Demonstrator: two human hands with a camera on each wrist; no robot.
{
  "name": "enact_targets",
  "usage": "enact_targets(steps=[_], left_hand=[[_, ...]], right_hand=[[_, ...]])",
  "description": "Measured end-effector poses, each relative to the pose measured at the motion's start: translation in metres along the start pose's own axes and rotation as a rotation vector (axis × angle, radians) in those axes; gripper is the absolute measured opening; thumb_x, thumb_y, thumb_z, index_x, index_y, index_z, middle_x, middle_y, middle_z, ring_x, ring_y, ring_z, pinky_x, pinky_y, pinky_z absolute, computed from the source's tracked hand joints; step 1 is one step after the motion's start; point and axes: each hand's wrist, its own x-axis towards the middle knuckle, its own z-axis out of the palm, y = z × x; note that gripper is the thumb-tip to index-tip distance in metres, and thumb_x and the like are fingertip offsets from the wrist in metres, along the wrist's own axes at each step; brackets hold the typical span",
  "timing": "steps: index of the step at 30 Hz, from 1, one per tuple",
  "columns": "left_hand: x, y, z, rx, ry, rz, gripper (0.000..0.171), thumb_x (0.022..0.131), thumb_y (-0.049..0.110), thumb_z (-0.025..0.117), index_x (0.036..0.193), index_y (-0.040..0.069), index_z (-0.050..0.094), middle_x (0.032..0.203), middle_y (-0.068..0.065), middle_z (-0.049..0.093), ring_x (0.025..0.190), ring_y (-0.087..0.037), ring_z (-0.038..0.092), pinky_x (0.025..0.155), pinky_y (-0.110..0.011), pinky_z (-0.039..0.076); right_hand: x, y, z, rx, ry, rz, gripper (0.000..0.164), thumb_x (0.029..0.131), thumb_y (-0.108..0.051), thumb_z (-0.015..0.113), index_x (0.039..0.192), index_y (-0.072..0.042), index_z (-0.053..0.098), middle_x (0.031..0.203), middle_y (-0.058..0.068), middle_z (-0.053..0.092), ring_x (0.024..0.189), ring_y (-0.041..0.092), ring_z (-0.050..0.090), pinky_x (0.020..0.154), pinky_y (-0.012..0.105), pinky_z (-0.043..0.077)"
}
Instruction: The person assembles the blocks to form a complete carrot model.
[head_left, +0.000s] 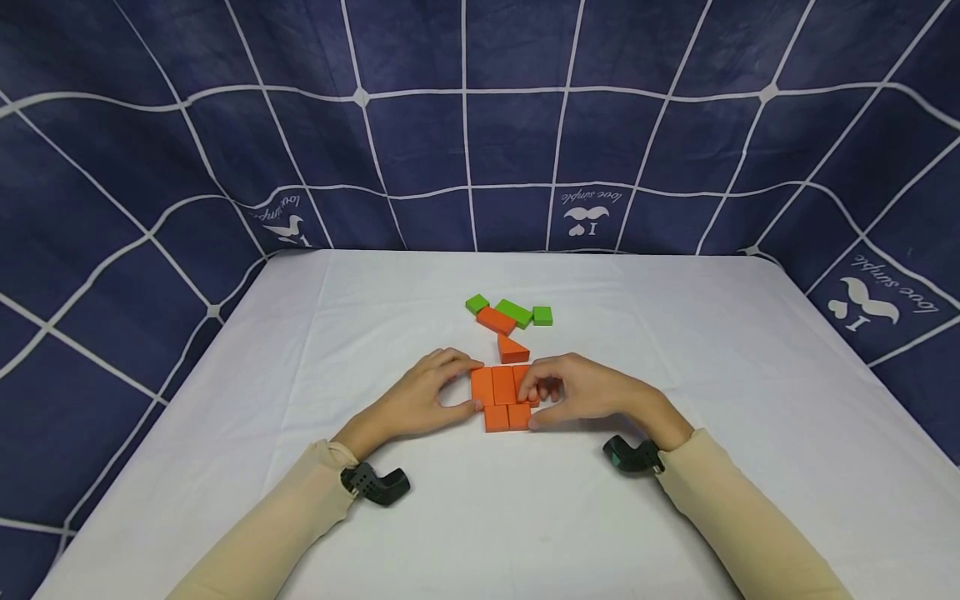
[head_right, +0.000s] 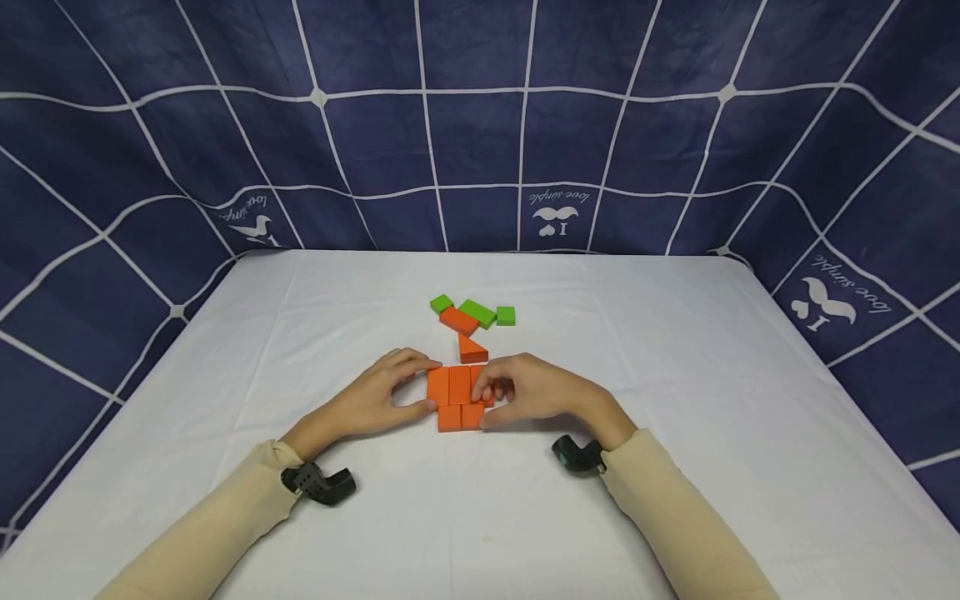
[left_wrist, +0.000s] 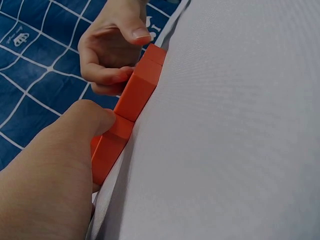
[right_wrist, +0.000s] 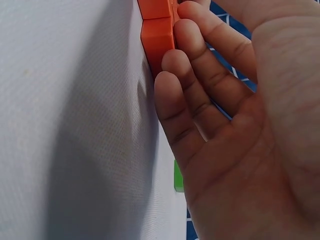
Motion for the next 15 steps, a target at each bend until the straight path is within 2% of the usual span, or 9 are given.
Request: enact_targets(steps=[4, 10, 15], left_hand=[[0.0002, -0.0001, 0.0001, -0.004, 0.001, 0.001, 0.056, 0.089, 0.041, 0.076, 0.139, 0.018, 0.064, 0.131, 0.003, 0.062, 0.125, -0.017, 0.054, 0.110, -0.045, 0.044], [0.0005, -0.0001, 0.0005, -0.001, 0.003, 0.002, 0.056, 0.089, 0.041, 0.076, 0.138, 0.018, 0.065, 0.131, 0.002, 0.062, 0.125, -0.017, 0.054, 0.110, -0.044, 0.045], [0.0005, 0.0001, 0.0003, 0.000, -0.001, -0.002, 0.056, 0.089, 0.041, 0.076, 0.139, 0.018, 0.064, 0.131, 0.002, 0.062, 0.125, -0.017, 0.054, 0.110, -0.044, 0.045]], right_hand=[[0.0007, 0.0006, -0.0001, -0.004, 0.027, -0.005, 0.021, 0.086, -0.024, 0.085, 0.102, -0.020, 0.072, 0.091, -0.007, 0.064, 0.084, 0.015, 0.060, 0.075, 0.025, 0.051], [0.0029, 0.0026, -0.0006, -0.024, 0.121, -0.031, 0.012, 0.091, -0.024, 0.080, 0.102, -0.021, 0.074, 0.091, -0.008, 0.065, 0.086, 0.013, 0.060, 0.075, 0.025, 0.050], [0.0040, 0.0046, -0.0010, -0.068, 0.197, -0.031, 0.015, 0.093, -0.018, 0.077, 0.107, -0.020, 0.073, 0.093, -0.010, 0.066, 0.084, 0.012, 0.059, 0.074, 0.025, 0.051]])
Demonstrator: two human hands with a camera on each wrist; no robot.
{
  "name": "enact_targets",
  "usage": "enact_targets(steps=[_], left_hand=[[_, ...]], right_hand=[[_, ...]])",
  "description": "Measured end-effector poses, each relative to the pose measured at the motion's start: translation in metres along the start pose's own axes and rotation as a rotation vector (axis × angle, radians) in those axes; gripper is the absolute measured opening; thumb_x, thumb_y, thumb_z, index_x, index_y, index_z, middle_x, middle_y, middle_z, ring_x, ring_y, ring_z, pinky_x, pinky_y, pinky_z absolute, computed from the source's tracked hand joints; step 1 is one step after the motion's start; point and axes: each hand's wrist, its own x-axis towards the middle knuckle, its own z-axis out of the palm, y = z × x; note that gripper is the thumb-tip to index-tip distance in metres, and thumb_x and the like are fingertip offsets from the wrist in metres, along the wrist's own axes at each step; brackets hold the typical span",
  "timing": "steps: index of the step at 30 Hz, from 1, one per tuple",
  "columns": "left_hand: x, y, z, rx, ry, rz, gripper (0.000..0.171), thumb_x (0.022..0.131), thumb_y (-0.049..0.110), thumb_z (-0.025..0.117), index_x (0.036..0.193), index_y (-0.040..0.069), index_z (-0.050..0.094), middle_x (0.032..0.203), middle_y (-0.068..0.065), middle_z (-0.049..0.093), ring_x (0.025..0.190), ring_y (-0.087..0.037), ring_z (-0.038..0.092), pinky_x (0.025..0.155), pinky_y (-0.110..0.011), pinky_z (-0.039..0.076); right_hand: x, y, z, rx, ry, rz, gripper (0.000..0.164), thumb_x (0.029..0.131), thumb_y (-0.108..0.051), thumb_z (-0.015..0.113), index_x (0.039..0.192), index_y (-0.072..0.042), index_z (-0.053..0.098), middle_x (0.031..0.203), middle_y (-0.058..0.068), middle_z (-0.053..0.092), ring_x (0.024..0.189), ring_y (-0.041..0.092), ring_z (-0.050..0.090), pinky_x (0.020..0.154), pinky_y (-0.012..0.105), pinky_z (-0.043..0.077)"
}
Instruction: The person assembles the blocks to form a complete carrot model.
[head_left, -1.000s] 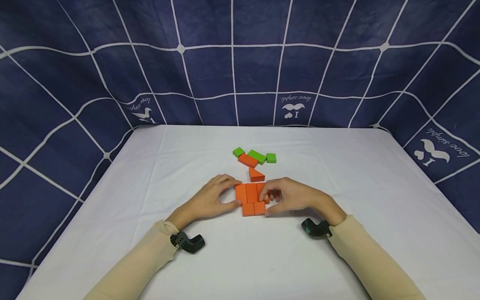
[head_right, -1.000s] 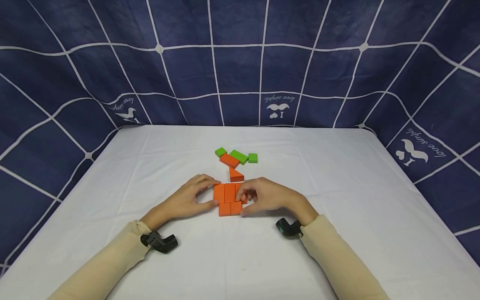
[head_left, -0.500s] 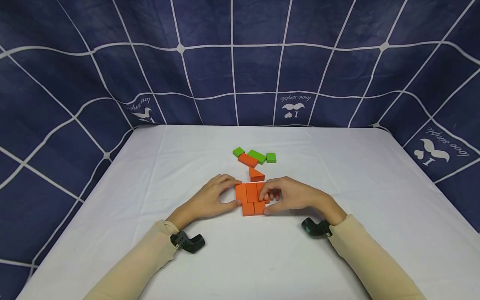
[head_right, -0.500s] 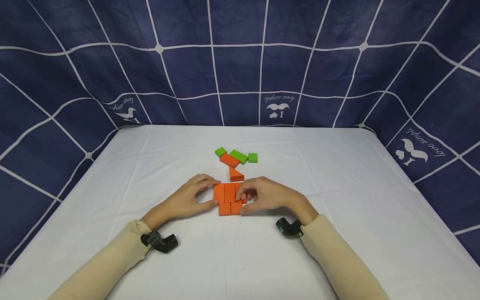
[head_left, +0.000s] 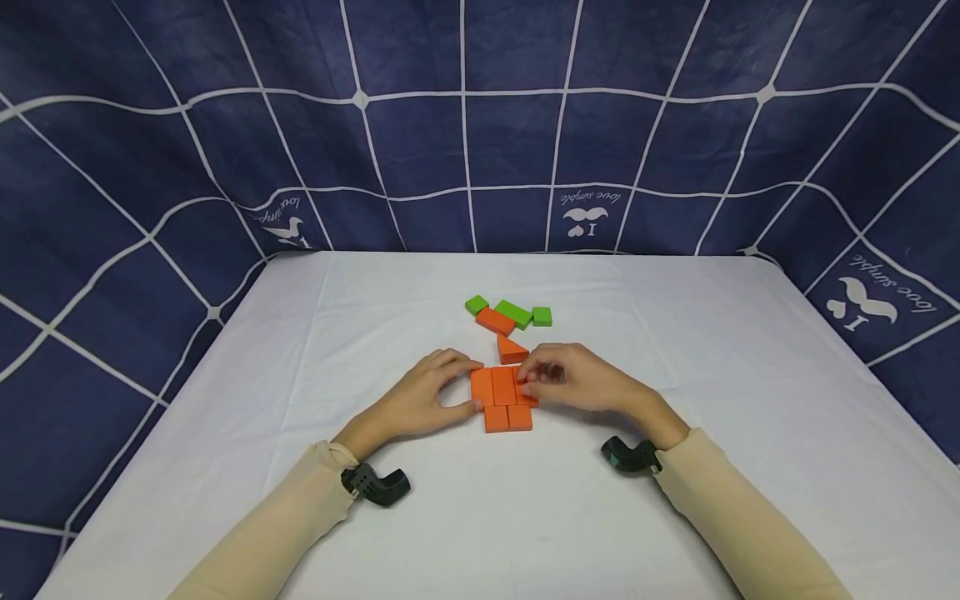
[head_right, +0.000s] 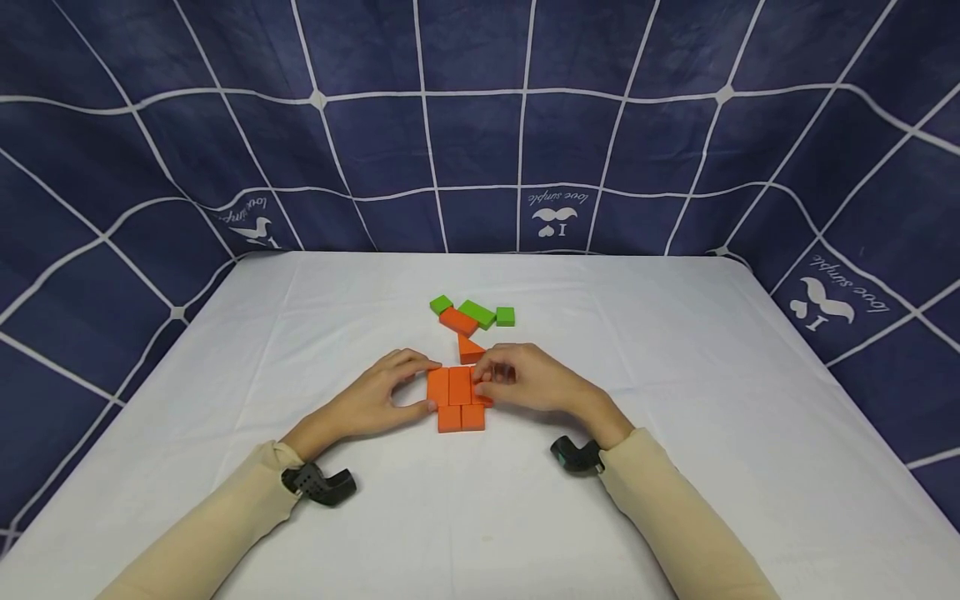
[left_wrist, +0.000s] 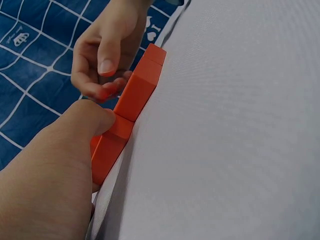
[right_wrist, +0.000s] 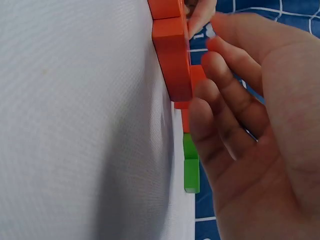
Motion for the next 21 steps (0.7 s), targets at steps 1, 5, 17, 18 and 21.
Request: enact_targets(steps=[1, 5, 17, 18, 21], left_hand=[[-0.0001, 0.0000, -0.0001, 0.001, -0.001, -0.002, 0.056, 0.089, 0.042, 0.076, 0.139, 0.018, 0.064, 0.131, 0.003, 0.062, 0.125, -0.017, 0.054, 0.110, -0.044, 0.045], [-0.0003, 0.0002, -0.0005, -0.002, -0.002, -0.007, 0.056, 0.089, 0.041, 0.076, 0.139, 0.018, 0.064, 0.131, 0.003, 0.062, 0.124, -0.017, 0.054, 0.109, -0.044, 0.045], [-0.0014, 0.0010, -0.0001, -0.001, -0.005, -0.012, 0.057, 0.089, 0.043, 0.076, 0.139, 0.018, 0.064, 0.131, 0.002, 0.061, 0.125, -0.018, 0.054, 0.110, -0.045, 0.044], [-0.0014, 0.0008, -0.0003, -0.002, -0.004, -0.011, 0.057, 0.089, 0.043, 0.076, 0.139, 0.018, 0.064, 0.131, 0.002, 0.061, 0.125, -0.018, 0.054, 0.110, -0.045, 0.044], [-0.0013, 0.0002, -0.0007, -0.005, -0.001, -0.006, 0.056, 0.089, 0.043, 0.076, 0.138, 0.018, 0.064, 0.131, 0.003, 0.061, 0.125, -0.017, 0.054, 0.110, -0.045, 0.044]], right_hand=[[0.0001, 0.0007, 0.0001, -0.013, 0.019, -0.003, 0.016, 0.094, -0.017, 0.077, 0.109, -0.019, 0.073, 0.094, -0.010, 0.066, 0.084, 0.012, 0.059, 0.074, 0.025, 0.051], [0.0008, 0.0014, -0.0001, -0.070, 0.106, -0.011, 0.023, 0.094, -0.014, 0.075, 0.117, -0.014, 0.072, 0.101, -0.006, 0.067, 0.085, 0.014, 0.059, 0.074, 0.027, 0.053], [0.0033, 0.0039, 0.0048, -0.163, 0.132, 0.003, 0.036, 0.098, -0.019, 0.069, 0.134, -0.017, 0.069, 0.126, -0.002, 0.060, 0.103, 0.019, 0.055, 0.080, 0.031, 0.052], [0.0034, 0.0041, 0.0051, -0.165, 0.132, 0.005, 0.036, 0.098, -0.019, 0.069, 0.133, -0.017, 0.070, 0.127, -0.003, 0.060, 0.105, 0.019, 0.055, 0.082, 0.031, 0.052], [0.0037, 0.0042, 0.0052, -0.175, 0.134, 0.009, 0.035, 0.098, -0.018, 0.069, 0.133, -0.018, 0.070, 0.126, -0.004, 0.060, 0.105, 0.018, 0.054, 0.082, 0.031, 0.052]])
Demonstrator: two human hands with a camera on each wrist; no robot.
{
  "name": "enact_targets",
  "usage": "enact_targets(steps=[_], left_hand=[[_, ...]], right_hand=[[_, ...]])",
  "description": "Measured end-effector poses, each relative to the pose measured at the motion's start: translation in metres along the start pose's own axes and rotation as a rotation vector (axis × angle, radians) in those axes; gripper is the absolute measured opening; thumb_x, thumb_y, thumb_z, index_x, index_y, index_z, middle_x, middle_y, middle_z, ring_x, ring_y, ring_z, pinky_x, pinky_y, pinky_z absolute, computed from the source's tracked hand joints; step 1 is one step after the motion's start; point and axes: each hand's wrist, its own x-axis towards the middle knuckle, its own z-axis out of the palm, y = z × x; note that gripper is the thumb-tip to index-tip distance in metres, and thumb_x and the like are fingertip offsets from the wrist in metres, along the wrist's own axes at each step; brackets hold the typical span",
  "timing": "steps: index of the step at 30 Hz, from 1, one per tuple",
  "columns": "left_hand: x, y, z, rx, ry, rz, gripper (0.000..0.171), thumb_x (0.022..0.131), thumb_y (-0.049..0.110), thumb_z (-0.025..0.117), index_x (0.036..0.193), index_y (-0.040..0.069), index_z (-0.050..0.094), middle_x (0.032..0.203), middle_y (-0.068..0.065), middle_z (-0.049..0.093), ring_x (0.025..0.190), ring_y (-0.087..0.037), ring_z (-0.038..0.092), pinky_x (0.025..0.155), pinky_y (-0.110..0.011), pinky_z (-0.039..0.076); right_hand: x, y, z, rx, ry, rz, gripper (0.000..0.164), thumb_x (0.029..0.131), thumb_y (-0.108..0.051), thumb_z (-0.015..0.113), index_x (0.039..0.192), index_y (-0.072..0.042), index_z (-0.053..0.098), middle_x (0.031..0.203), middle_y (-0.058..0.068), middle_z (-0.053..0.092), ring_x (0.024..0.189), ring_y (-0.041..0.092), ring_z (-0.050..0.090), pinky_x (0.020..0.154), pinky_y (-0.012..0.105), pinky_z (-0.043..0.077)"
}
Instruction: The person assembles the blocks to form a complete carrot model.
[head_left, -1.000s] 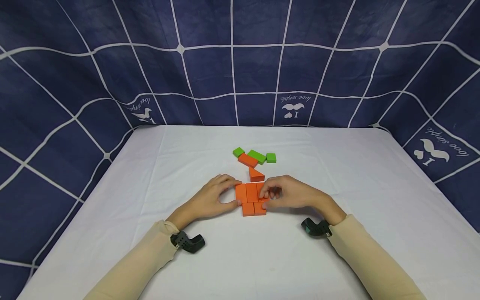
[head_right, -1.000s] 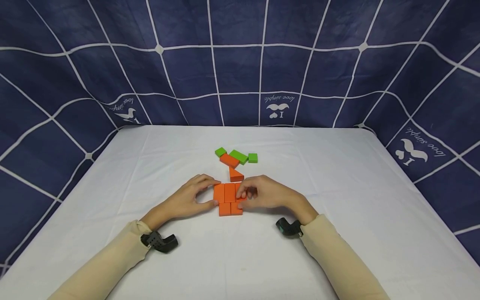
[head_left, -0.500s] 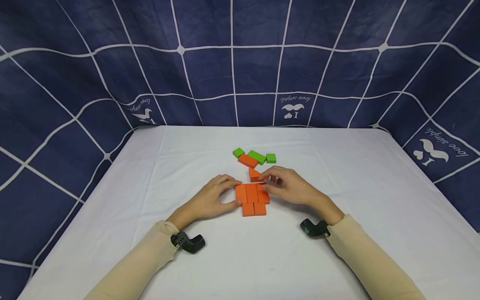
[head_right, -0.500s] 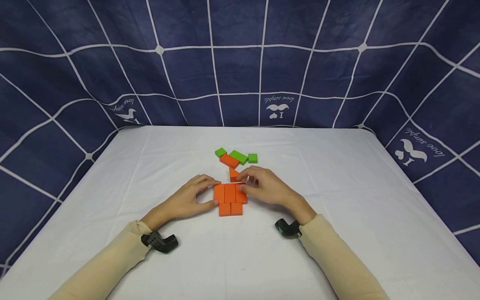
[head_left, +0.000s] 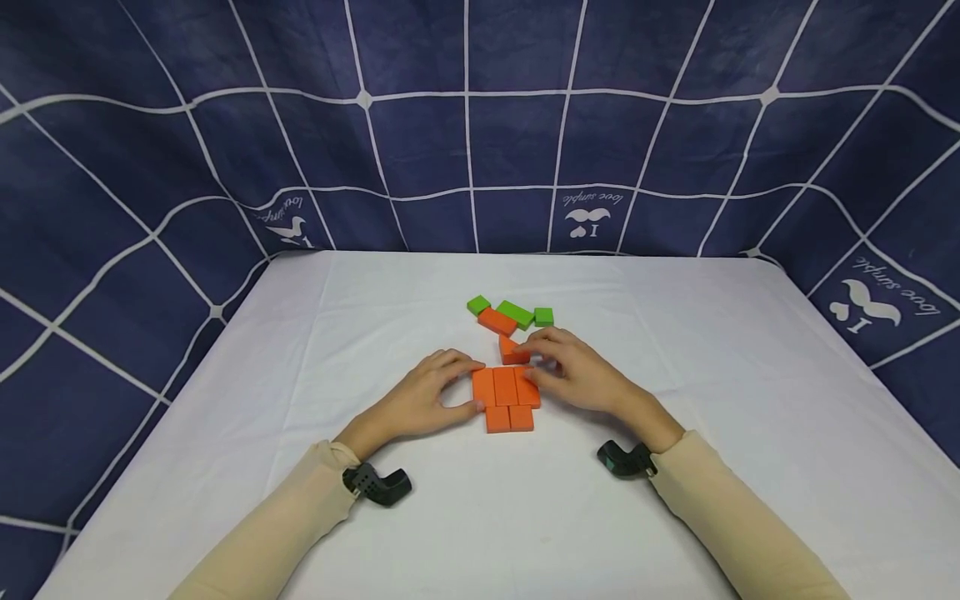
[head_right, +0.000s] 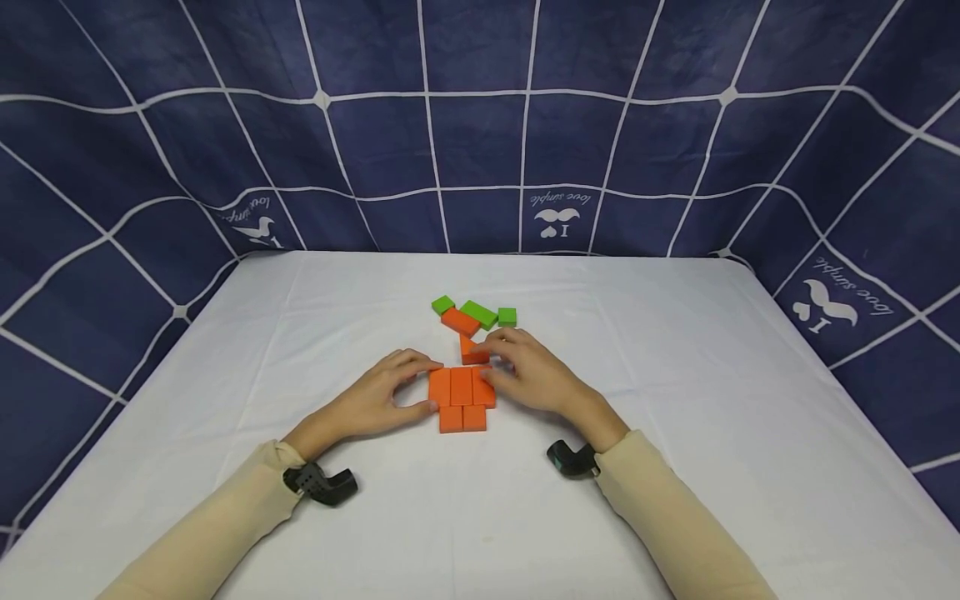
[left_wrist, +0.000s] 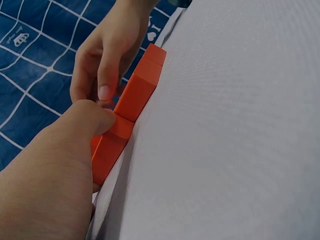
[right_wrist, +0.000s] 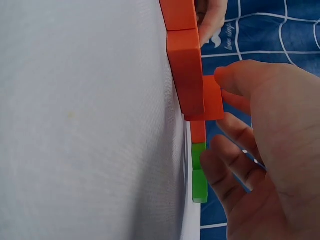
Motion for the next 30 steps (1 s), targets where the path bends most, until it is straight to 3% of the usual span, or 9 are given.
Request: enact_targets(steps=[10, 20, 30], left_hand=[[0.0001, -0.0008, 0.0004, 0.003, 0.001, 0.001, 0.056, 0.090, 0.044, 0.076, 0.139, 0.019, 0.064, 0.132, 0.003, 0.060, 0.128, -0.017, 0.053, 0.111, -0.044, 0.043], [0.0004, -0.0005, 0.0005, 0.005, -0.001, 0.001, 0.057, 0.089, 0.044, 0.075, 0.139, 0.018, 0.064, 0.132, 0.002, 0.060, 0.127, -0.017, 0.053, 0.111, -0.044, 0.044], [0.0002, -0.0017, 0.0010, 0.010, 0.013, 0.018, 0.056, 0.090, 0.045, 0.075, 0.138, 0.019, 0.065, 0.131, 0.003, 0.061, 0.125, -0.016, 0.054, 0.109, -0.044, 0.045]], right_hand=[[0.0003, 0.0003, -0.0004, -0.027, 0.010, 0.017, 0.031, 0.099, -0.019, 0.067, 0.129, -0.020, 0.071, 0.127, -0.005, 0.061, 0.111, 0.018, 0.055, 0.088, 0.034, 0.051], [0.0008, -0.0004, -0.0008, -0.052, 0.059, 0.001, 0.023, 0.098, -0.018, 0.068, 0.121, -0.018, 0.073, 0.122, -0.002, 0.065, 0.106, 0.021, 0.058, 0.083, 0.034, 0.052], [0.0017, -0.0010, -0.0008, -0.067, 0.093, 0.035, 0.019, 0.097, -0.017, 0.070, 0.116, -0.018, 0.072, 0.114, -0.004, 0.070, 0.104, 0.019, 0.061, 0.089, 0.038, 0.053]])
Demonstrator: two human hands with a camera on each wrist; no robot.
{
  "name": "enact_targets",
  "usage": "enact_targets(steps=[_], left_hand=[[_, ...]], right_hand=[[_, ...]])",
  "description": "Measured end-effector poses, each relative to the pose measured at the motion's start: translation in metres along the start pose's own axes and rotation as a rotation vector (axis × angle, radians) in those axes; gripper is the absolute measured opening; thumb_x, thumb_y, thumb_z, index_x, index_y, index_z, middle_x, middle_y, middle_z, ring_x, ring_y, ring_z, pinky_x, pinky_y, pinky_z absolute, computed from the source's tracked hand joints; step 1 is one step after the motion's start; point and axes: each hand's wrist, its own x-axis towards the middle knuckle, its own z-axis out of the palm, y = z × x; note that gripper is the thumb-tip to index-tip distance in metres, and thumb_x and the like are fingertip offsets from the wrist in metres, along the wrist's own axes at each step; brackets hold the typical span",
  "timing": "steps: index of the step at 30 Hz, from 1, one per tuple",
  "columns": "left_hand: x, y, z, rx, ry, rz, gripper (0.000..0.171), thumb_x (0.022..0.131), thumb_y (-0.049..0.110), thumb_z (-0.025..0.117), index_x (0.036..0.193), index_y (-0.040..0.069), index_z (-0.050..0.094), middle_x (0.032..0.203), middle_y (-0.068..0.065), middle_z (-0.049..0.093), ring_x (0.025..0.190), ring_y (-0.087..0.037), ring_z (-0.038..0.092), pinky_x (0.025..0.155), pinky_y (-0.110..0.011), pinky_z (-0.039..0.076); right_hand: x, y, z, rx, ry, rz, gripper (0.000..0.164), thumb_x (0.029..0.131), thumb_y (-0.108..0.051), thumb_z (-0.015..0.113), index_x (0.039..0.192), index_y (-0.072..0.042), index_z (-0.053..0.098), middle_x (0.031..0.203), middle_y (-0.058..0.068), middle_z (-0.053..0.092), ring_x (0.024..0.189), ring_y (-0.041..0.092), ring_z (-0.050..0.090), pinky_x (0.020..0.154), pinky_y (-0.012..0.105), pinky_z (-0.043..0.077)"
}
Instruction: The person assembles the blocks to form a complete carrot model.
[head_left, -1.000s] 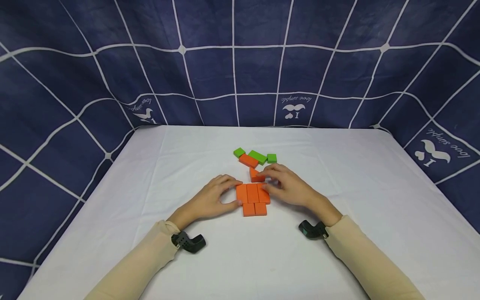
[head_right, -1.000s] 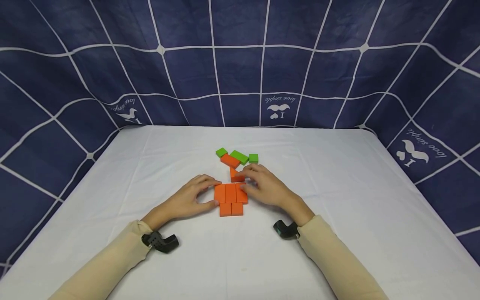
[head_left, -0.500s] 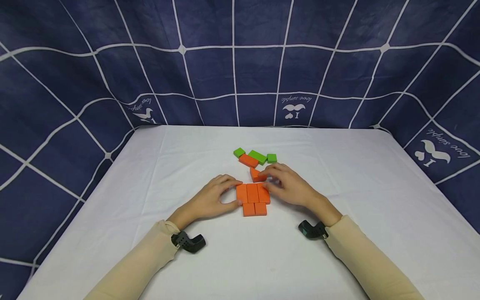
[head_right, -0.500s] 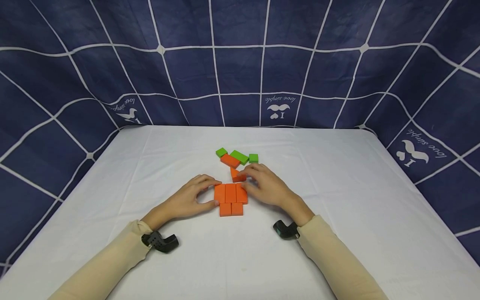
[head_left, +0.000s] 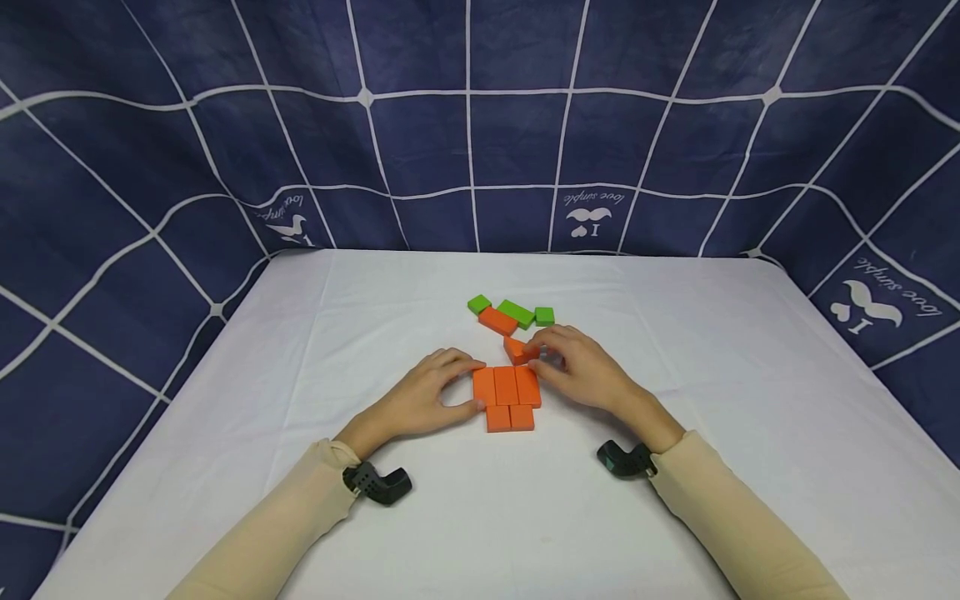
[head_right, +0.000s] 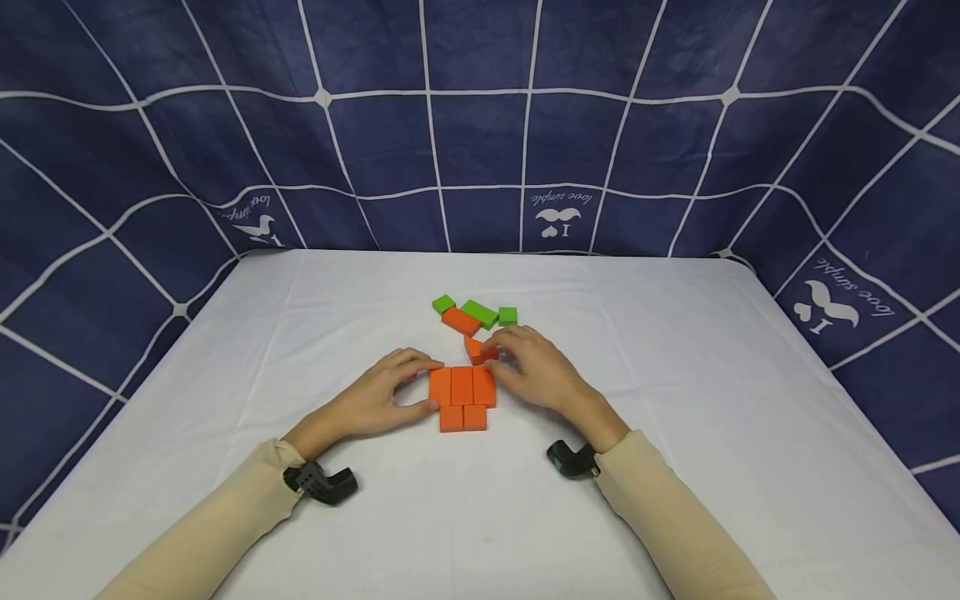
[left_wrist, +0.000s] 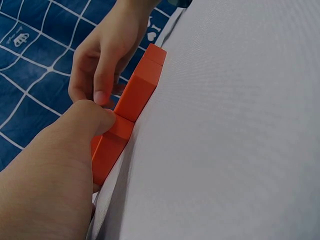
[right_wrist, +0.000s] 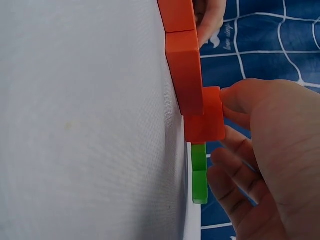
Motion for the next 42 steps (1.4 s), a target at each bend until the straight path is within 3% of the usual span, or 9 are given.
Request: enact_targets(steps=[7, 13, 21, 42], left_hand=[[0.000, 0.001, -0.001, -0.005, -0.005, -0.005, 0.057, 0.090, 0.046, 0.075, 0.139, 0.019, 0.064, 0.131, 0.003, 0.061, 0.125, -0.016, 0.054, 0.109, -0.045, 0.045], [0.000, 0.000, 0.000, -0.003, -0.010, -0.015, 0.057, 0.089, 0.045, 0.076, 0.139, 0.019, 0.064, 0.132, 0.003, 0.061, 0.126, -0.016, 0.053, 0.110, -0.044, 0.044], [0.001, 0.001, -0.001, -0.002, -0.010, -0.011, 0.057, 0.089, 0.044, 0.076, 0.139, 0.017, 0.065, 0.132, 0.002, 0.061, 0.126, -0.017, 0.054, 0.111, -0.044, 0.044], [0.000, 0.002, -0.001, -0.003, -0.016, -0.021, 0.058, 0.090, 0.044, 0.075, 0.140, 0.018, 0.064, 0.134, 0.002, 0.060, 0.128, -0.018, 0.053, 0.112, -0.045, 0.043]], right_hand=[[0.001, -0.002, 0.001, -0.019, 0.020, 0.025, 0.015, 0.096, -0.021, 0.073, 0.111, -0.017, 0.072, 0.107, -0.003, 0.069, 0.096, 0.020, 0.060, 0.079, 0.034, 0.052], [0.000, -0.001, 0.002, -0.022, 0.021, 0.032, 0.019, 0.096, -0.022, 0.073, 0.114, -0.018, 0.071, 0.110, -0.002, 0.069, 0.099, 0.020, 0.061, 0.081, 0.035, 0.053], [-0.001, 0.001, 0.004, -0.039, -0.003, 0.001, 0.034, 0.097, -0.022, 0.071, 0.130, -0.016, 0.070, 0.119, 0.000, 0.070, 0.103, 0.019, 0.060, 0.090, 0.040, 0.052], [0.004, -0.004, 0.012, -0.090, 0.150, 0.131, 0.021, 0.092, -0.029, 0.078, 0.108, -0.015, 0.075, 0.099, 0.001, 0.072, 0.091, 0.020, 0.061, 0.082, 0.038, 0.052]])
